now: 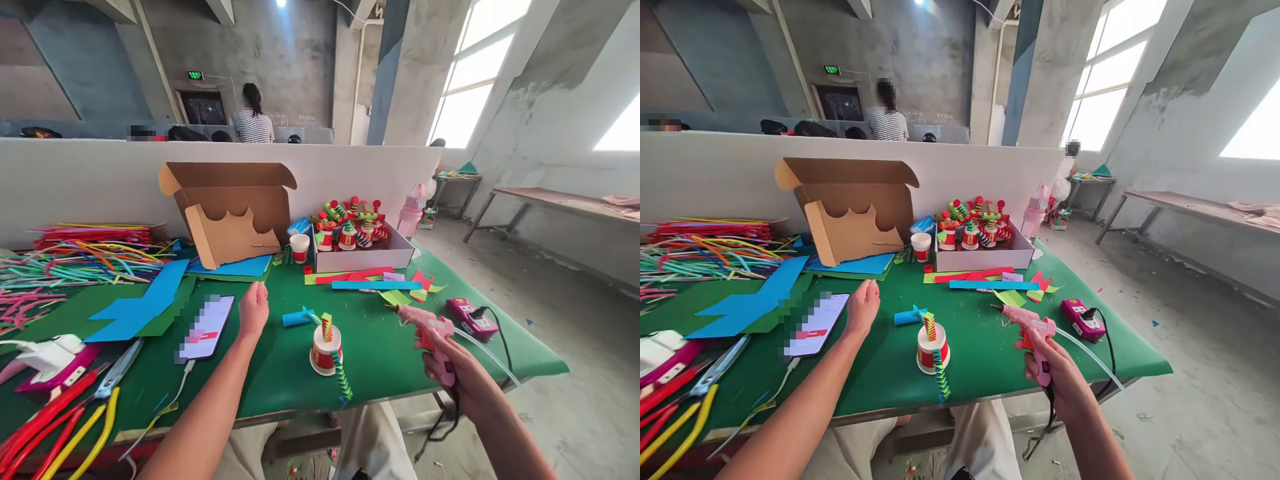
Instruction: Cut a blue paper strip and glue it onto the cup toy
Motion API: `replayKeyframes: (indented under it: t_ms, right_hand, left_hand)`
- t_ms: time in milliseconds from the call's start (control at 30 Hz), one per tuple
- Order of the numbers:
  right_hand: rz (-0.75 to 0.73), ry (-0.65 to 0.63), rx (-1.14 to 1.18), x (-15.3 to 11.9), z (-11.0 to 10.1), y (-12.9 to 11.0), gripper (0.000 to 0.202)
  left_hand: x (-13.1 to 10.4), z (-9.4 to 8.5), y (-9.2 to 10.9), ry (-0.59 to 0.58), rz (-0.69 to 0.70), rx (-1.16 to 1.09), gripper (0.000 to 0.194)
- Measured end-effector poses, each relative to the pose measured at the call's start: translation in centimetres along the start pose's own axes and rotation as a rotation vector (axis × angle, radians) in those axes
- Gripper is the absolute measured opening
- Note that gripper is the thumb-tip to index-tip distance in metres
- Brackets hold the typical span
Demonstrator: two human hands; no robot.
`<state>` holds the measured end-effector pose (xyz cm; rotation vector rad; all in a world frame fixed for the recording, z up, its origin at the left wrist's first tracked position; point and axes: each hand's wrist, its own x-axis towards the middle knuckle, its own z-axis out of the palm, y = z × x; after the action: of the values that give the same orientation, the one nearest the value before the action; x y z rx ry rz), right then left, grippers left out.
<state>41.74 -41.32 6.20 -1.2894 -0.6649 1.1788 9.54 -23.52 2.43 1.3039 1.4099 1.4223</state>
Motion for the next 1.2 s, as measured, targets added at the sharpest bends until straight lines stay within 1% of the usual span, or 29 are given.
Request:
replayKeyframes:
  t_ms: [67, 100, 133, 200, 233, 267, 367, 400, 467, 600, 700, 767, 833, 933, 1033, 1100, 1200]
  right_hand:
    - [0.004, 0.028, -0.026, 0.1, 0.1, -0.3, 0.038]
    - [0.001, 0.041, -0.038, 0.0, 0.2, -0.4, 0.039]
    - [-0.007, 0.053, -0.047, -0.1, 0.5, -0.6, 0.040]
    - [-0.049, 0.077, -0.056, -0.3, 1.3, -0.8, 0.042]
    - [-0.072, 0.081, -0.065, -0.5, 1.8, -0.8, 0.043]
    - [-0.093, 0.076, -0.076, -0.6, 2.3, -0.9, 0.043]
    - [-0.111, 0.020, -0.126, -1.2, 3.8, -1.0, 0.044]
    - [-0.111, -0.004, -0.142, -1.3, 4.3, -1.1, 0.044]
    - [-0.115, -0.042, -0.164, -1.5, 5.1, -1.2, 0.046]
    - [-0.121, -0.070, -0.209, -1.4, 6.3, -1.3, 0.048]
    - [-0.116, -0.102, -0.241, -1.7, 6.4, -1.4, 0.048]
    - [-0.114, -0.111, -0.268, -2.2, 6.2, -1.6, 0.050]
    - [-0.120, -0.101, -0.316, -2.8, 5.9, -2.0, 0.051]
    - [-0.147, -0.124, -0.441, -3.6, 5.6, -2.8, 0.053]
    - [-0.233, -0.178, -0.601, -4.0, 5.2, -3.4, 0.054]
    - [-0.314, -0.211, -0.708, -4.1, 5.1, -3.6, 0.052]
    - [-0.439, -0.216, -0.827, -4.2, 5.1, -3.8, 0.047]
  left_hand:
    - [0.1, -0.7, -0.6, 0.051, 0.003, 0.037, 0.040]
    - [0.0, -0.9, -0.7, 0.063, 0.011, 0.055, 0.041]
    - [-0.3, -1.1, -0.7, 0.049, 0.023, 0.062, 0.040]
    - [-1.2, -1.2, -0.1, -0.044, 0.059, 0.033, 0.028]
    - [-1.9, -1.2, 0.4, -0.113, 0.082, 0.008, 0.019]
    - [-2.7, -1.0, 1.0, -0.193, 0.101, -0.018, 0.015]
    - [-5.5, -0.1, 2.9, -0.386, 0.128, -0.012, 0.034]
    - [-6.4, 0.3, 3.5, -0.426, 0.127, -0.016, 0.035]
    - [-7.7, 1.2, 4.2, -0.459, 0.122, -0.043, 0.033]
    - [-8.7, 2.5, 4.6, -0.428, 0.119, -0.081, 0.024]
    - [-8.9, 3.1, 4.3, -0.407, 0.181, -0.079, 0.016]
    - [-9.3, 3.3, 4.1, -0.382, 0.271, -0.052, 0.011]
    - [-9.9, 3.5, 3.9, -0.344, 0.390, -0.002, 0.008]
    - [-10.6, 3.6, 3.7, -0.290, 0.555, 0.076, 0.007]
    - [-10.9, 3.8, 3.6, -0.247, 0.646, 0.130, 0.006]
    - [-10.9, 3.8, 3.5, -0.227, 0.674, 0.157, 0.006]
    - [-10.9, 3.8, 3.5, -0.218, 0.693, 0.184, 0.006]
